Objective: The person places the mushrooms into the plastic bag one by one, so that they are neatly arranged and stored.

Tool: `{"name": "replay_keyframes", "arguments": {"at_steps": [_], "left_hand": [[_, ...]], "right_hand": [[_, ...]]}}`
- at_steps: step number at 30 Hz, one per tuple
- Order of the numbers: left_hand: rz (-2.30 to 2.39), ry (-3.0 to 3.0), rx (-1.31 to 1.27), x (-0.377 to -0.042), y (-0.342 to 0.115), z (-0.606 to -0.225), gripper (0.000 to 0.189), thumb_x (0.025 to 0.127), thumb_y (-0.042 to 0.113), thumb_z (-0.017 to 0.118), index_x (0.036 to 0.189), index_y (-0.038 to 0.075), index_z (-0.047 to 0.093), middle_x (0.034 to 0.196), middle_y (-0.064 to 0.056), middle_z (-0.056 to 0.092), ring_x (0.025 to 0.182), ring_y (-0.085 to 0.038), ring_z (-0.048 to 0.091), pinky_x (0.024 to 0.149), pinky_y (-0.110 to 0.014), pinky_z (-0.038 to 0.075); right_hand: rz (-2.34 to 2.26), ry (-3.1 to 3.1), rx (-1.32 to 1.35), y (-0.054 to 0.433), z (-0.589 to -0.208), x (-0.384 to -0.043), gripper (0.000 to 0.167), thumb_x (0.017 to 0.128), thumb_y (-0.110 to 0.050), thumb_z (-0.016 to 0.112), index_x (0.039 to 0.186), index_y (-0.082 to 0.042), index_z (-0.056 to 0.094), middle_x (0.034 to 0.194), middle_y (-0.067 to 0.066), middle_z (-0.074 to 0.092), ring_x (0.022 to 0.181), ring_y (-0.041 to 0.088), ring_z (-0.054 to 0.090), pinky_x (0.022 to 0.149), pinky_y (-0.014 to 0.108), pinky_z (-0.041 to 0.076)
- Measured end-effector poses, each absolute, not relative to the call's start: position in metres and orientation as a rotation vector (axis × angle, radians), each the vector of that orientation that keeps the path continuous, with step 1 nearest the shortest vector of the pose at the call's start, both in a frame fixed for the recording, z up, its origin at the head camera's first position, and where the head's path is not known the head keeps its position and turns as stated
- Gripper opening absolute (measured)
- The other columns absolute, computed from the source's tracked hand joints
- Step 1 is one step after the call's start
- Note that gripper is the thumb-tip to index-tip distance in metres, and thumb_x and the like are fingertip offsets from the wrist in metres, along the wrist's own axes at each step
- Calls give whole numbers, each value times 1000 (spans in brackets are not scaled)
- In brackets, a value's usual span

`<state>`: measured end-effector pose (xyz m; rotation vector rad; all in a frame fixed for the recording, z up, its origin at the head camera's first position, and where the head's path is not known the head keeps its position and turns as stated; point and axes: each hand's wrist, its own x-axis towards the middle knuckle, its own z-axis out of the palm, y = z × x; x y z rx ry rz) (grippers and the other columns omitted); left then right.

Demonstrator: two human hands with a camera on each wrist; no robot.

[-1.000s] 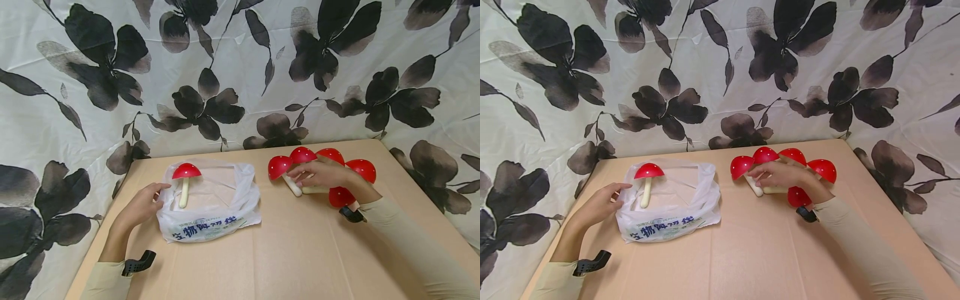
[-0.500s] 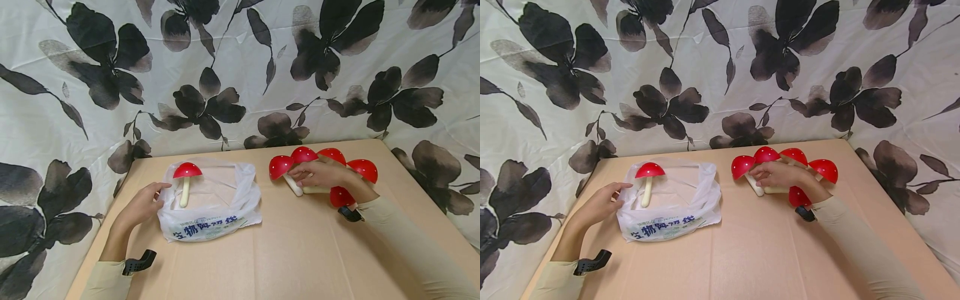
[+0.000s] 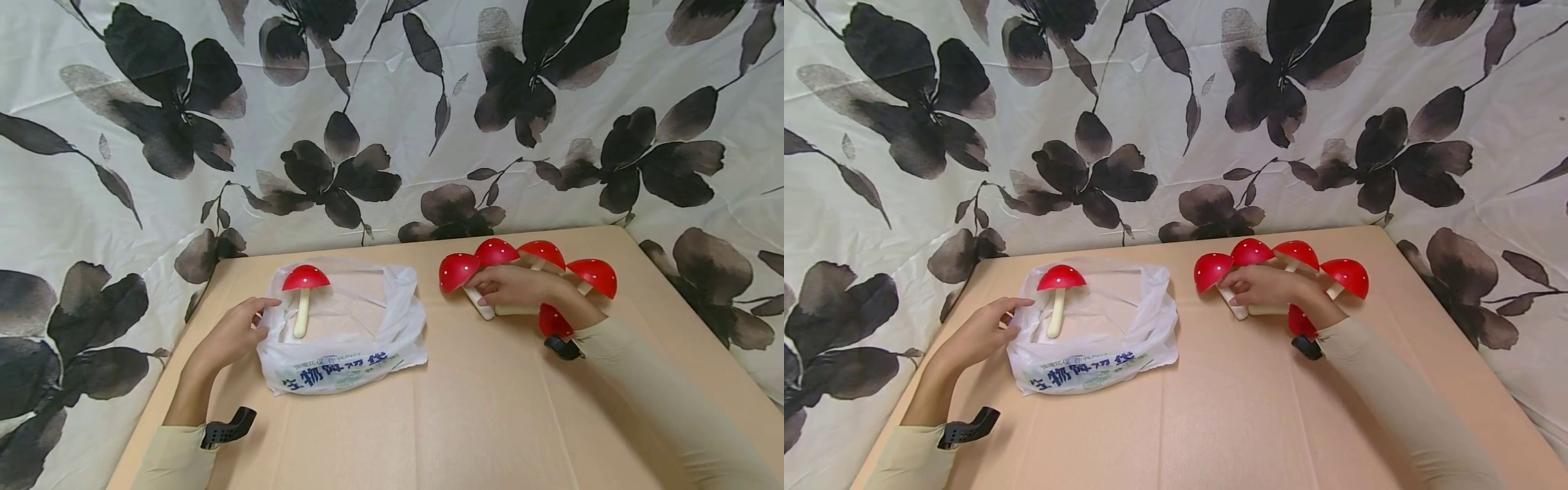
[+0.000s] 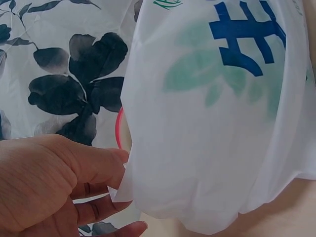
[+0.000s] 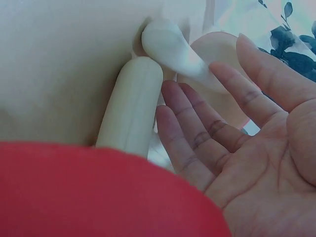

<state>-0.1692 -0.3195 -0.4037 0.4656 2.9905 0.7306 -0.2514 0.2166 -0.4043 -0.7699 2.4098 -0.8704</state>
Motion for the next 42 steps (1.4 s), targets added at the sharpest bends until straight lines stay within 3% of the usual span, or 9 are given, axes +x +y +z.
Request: {"name": "replay_keyframes", "arguments": {"at_steps": [8, 19, 31, 42], "left_hand": [[736, 2994, 473, -170, -321, -403, 45, 85, -8, 61, 130, -7, 61, 113, -20, 63, 89, -28, 57, 74, -35, 47], [728, 2994, 461, -170, -320, -402, 44, 85, -8, 61, 130, -7, 61, 111, -19, 64, 89, -27, 57, 72, -33, 47], [725, 2979, 428, -169, -318, -399, 45, 85, -9, 62, 130, -8, 61, 110, -18, 63, 89, -27, 57, 72, -33, 47], [732, 2981, 405, -169, -319, -400, 45, 85, -10, 61, 130, -6, 61, 107, -17, 61, 89, -27, 55, 73, -34, 46]], "right_hand": [[-822, 2424, -823, 210, -405, -253, 51, 89, -16, 77, 137, -8, 63, 124, 10, 65, 114, 33, 56, 81, 32, 57], [-814, 2458, -764, 208, -408, -254, 50, 88, -15, 78, 136, -14, 65, 124, 6, 66, 116, 31, 56, 84, 34, 58], [-1002, 2427, -766, 204, -412, -255, 41, 92, -7, 72, 133, -6, 65, 124, 13, 65, 104, 28, 59, 81, 32, 57], [-1034, 2447, -720, 199, -411, -256, 41, 92, -6, 71, 133, -5, 65, 118, 10, 64, 96, 26, 60, 81, 43, 59]]}}
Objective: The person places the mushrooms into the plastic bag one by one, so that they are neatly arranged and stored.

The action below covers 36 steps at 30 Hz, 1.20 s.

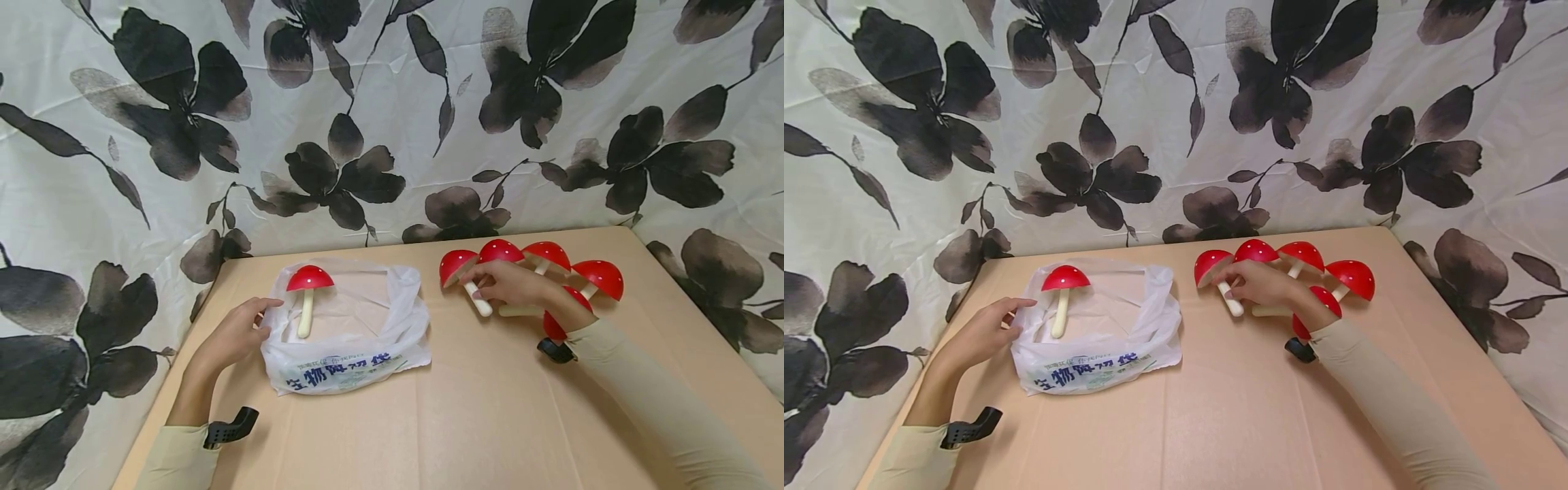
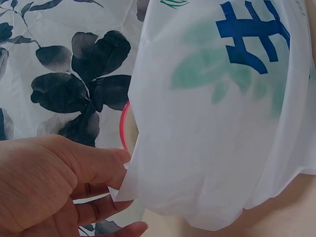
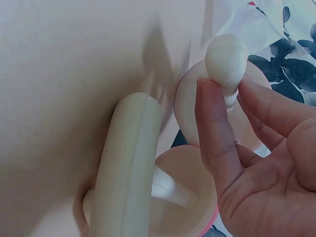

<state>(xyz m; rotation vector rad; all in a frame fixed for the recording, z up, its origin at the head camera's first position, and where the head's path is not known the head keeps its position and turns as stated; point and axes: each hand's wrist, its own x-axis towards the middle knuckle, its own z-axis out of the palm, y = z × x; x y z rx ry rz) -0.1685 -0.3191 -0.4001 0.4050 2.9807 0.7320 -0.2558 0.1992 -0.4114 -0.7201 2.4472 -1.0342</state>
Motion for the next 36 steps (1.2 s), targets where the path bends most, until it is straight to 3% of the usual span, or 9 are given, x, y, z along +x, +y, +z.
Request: {"name": "replay_keyframes", "arguments": {"at_steps": [10, 20, 30, 36], "left_hand": [[742, 2978, 420, -170, -318, -401, 45, 85, -10, 62, 130, -7, 61, 108, -18, 61, 89, -27, 55, 74, -34, 47], [744, 2976, 430, -171, -318, -401, 45, 85, -9, 62, 130, -7, 61, 110, -18, 63, 90, -28, 57, 73, -35, 47], [743, 2974, 436, -171, -319, -400, 45, 85, -9, 62, 130, -7, 61, 111, -19, 63, 90, -28, 57, 73, -33, 47], [750, 2977, 446, -170, -319, -399, 45, 85, -9, 61, 130, -8, 61, 113, -21, 63, 90, -28, 57, 72, -33, 48]], "right_hand": [[-1153, 2439, -741, 202, -409, -256, 41, 93, -4, 70, 134, -6, 65, 120, 11, 65, 100, 30, 60, 81, 43, 59], [-1316, 2380, -701, 201, -403, -260, 40, 93, -6, 70, 132, -14, 66, 127, 9, 63, 107, 31, 58, 87, 52, 57], [-1391, 2349, -741, 195, -397, -262, 37, 94, -7, 70, 131, -11, 66, 138, 10, 57, 113, 36, 56, 85, 48, 59], [-1407, 2359, -751, 184, -388, -262, 36, 95, -8, 69, 130, -10, 66, 132, 12, 61, 101, 33, 63, 80, 42, 60]]}}
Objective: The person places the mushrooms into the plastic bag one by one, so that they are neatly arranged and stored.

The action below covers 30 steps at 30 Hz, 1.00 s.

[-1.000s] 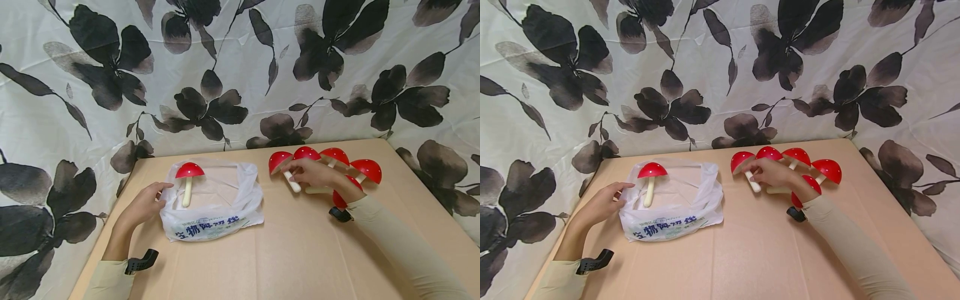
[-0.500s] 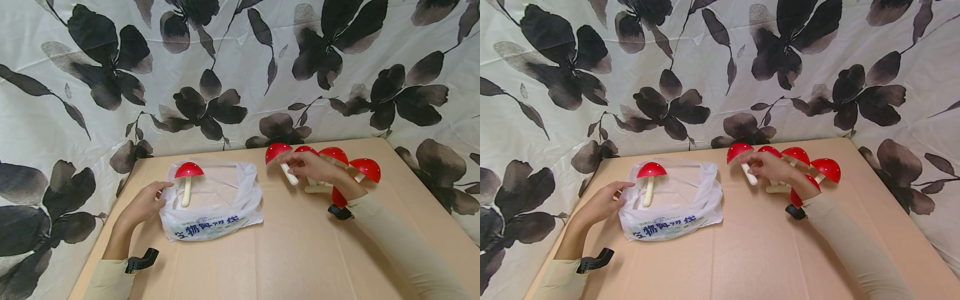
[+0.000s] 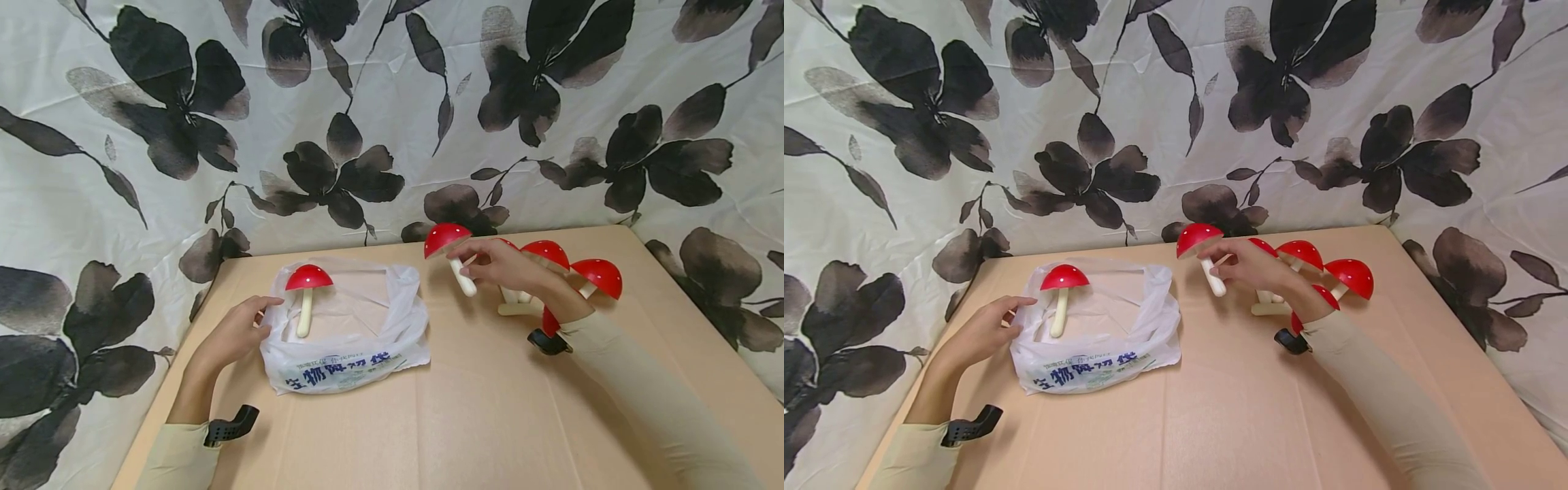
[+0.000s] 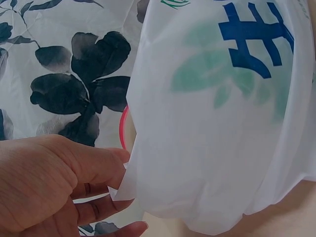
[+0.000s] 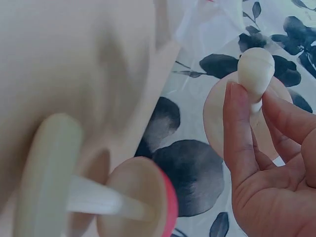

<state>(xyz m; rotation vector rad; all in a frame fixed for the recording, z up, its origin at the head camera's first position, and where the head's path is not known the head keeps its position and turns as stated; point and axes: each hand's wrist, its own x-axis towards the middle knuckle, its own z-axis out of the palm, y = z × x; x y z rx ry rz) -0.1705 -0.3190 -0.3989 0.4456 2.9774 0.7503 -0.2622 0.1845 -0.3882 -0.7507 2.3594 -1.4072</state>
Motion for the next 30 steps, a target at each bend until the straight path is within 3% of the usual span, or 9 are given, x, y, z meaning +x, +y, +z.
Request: {"name": "replay_keyframes", "arguments": {"at_steps": [7, 30], "left_hand": [[727, 2985, 456, -170, -318, -397, 44, 85, -9, 62, 130, -8, 61, 114, -21, 63, 89, -28, 58, 73, -34, 48], [705, 2996, 490, -171, -315, -395, 44, 85, -9, 62, 129, -8, 62, 115, -22, 63, 89, -30, 58, 75, -38, 48]], "right_hand": [[-1419, 2322, -735, 167, -372, -258, 34, 95, -9, 69, 129, -11, 66, 123, 11, 63, 98, 31, 67, 80, 38, 60], [-1402, 2238, -864, 105, -348, -266, 39, 92, -7, 73, 130, -8, 68, 123, 10, 65, 96, 30, 67, 80, 38, 60]]}}
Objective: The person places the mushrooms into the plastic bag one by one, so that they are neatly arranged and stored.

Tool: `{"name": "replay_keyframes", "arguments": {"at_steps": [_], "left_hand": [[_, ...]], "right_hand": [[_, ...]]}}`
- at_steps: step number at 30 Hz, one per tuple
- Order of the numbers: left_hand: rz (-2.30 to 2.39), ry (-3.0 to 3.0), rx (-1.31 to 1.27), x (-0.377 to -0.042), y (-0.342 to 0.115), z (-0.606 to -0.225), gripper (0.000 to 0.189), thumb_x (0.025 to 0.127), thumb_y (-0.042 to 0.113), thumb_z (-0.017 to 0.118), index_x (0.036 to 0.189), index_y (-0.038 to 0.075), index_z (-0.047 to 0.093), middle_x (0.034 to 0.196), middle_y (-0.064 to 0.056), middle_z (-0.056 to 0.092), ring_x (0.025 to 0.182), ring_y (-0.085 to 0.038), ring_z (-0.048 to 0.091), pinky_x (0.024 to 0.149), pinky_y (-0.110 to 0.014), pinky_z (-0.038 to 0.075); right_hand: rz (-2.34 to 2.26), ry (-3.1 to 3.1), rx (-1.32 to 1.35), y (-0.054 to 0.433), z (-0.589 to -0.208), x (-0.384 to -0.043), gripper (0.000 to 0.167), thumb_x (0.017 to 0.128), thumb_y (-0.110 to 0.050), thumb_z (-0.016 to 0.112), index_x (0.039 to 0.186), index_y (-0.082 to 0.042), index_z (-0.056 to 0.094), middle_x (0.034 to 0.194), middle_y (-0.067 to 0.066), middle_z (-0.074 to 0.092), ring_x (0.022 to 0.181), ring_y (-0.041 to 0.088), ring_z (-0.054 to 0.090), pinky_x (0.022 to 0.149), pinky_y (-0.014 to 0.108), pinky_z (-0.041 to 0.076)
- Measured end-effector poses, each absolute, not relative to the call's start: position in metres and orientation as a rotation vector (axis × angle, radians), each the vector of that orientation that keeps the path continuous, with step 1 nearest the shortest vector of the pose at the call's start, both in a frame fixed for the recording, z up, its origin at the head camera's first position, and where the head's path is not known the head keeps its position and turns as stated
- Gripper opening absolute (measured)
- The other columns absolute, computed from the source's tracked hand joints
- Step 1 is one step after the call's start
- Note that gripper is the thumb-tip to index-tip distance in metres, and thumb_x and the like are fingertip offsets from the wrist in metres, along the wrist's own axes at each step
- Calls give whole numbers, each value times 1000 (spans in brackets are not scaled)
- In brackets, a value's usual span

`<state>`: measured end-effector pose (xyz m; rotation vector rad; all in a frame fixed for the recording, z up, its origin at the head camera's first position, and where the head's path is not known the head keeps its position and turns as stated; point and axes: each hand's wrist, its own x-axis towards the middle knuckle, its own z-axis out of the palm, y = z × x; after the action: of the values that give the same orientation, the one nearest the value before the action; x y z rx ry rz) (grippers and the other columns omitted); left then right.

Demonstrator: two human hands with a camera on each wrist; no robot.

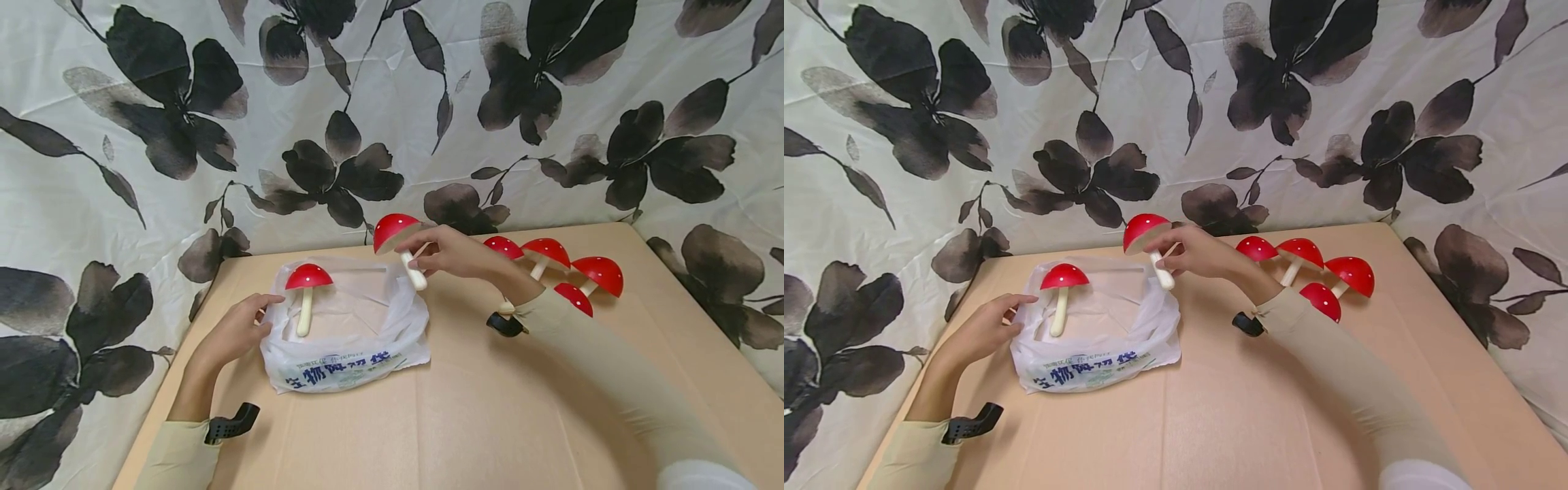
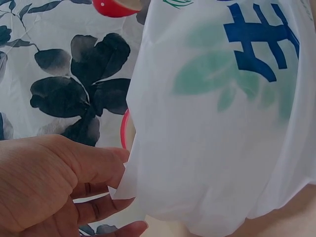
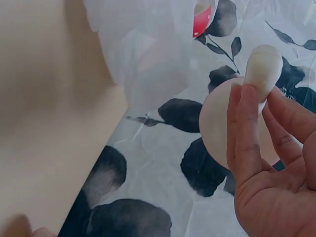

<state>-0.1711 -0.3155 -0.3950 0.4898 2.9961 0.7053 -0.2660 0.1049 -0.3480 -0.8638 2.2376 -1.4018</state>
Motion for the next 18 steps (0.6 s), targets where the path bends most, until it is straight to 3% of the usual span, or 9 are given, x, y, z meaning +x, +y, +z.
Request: {"name": "replay_keyframes", "arguments": {"at_steps": [18], "left_hand": [[674, 3001, 447, -174, -312, -399, 41, 86, -8, 63, 127, -10, 64, 103, -16, 64, 87, -26, 57, 73, -35, 48]], "right_hand": [[-1114, 2246, -964, 51, -345, -282, 38, 95, -7, 69, 133, -4, 66, 115, 12, 66, 96, 23, 65, 78, 31, 60]]}}
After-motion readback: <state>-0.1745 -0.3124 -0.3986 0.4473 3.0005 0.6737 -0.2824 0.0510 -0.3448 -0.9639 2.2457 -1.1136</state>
